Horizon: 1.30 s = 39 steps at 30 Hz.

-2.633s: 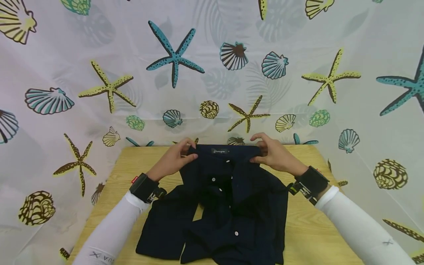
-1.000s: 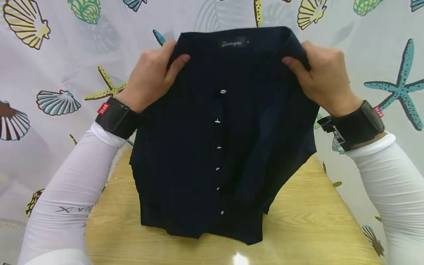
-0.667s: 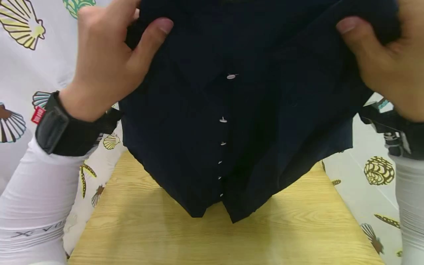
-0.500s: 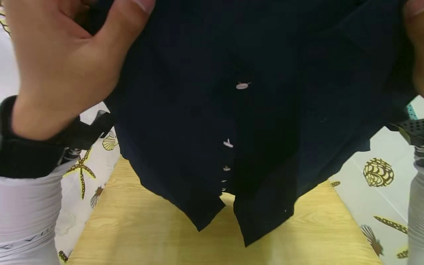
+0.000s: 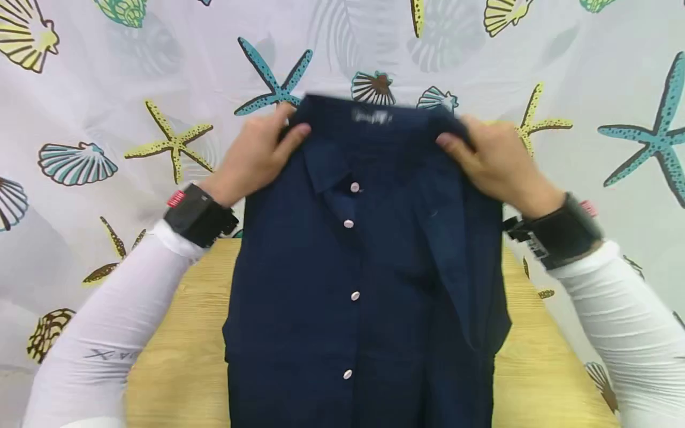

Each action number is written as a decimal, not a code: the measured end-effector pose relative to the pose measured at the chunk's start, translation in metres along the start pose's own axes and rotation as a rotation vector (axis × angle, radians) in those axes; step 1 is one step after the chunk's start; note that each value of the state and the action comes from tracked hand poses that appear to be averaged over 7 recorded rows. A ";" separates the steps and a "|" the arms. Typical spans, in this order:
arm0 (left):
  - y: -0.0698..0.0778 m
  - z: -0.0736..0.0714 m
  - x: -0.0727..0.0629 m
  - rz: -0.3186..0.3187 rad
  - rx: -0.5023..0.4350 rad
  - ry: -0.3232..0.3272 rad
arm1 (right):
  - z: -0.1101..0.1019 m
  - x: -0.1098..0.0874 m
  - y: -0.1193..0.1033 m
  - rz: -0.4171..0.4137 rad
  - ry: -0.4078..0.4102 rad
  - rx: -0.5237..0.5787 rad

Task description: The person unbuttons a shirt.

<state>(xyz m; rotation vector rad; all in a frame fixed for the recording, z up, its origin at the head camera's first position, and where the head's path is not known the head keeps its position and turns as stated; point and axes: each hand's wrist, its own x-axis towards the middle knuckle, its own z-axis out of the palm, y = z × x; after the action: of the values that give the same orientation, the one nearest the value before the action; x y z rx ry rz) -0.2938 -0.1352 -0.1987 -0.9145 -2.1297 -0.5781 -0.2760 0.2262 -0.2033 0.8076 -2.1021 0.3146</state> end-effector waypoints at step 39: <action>0.048 0.151 -0.299 -0.319 -0.063 -1.064 | 0.143 -0.275 -0.057 0.149 -1.065 0.255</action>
<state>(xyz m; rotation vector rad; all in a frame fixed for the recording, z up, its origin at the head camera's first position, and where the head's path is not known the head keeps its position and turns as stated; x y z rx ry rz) -0.1831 -0.1357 -0.5185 -1.0505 -3.2661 -0.3195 -0.2078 0.2340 -0.5109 1.1167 -3.1698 0.2548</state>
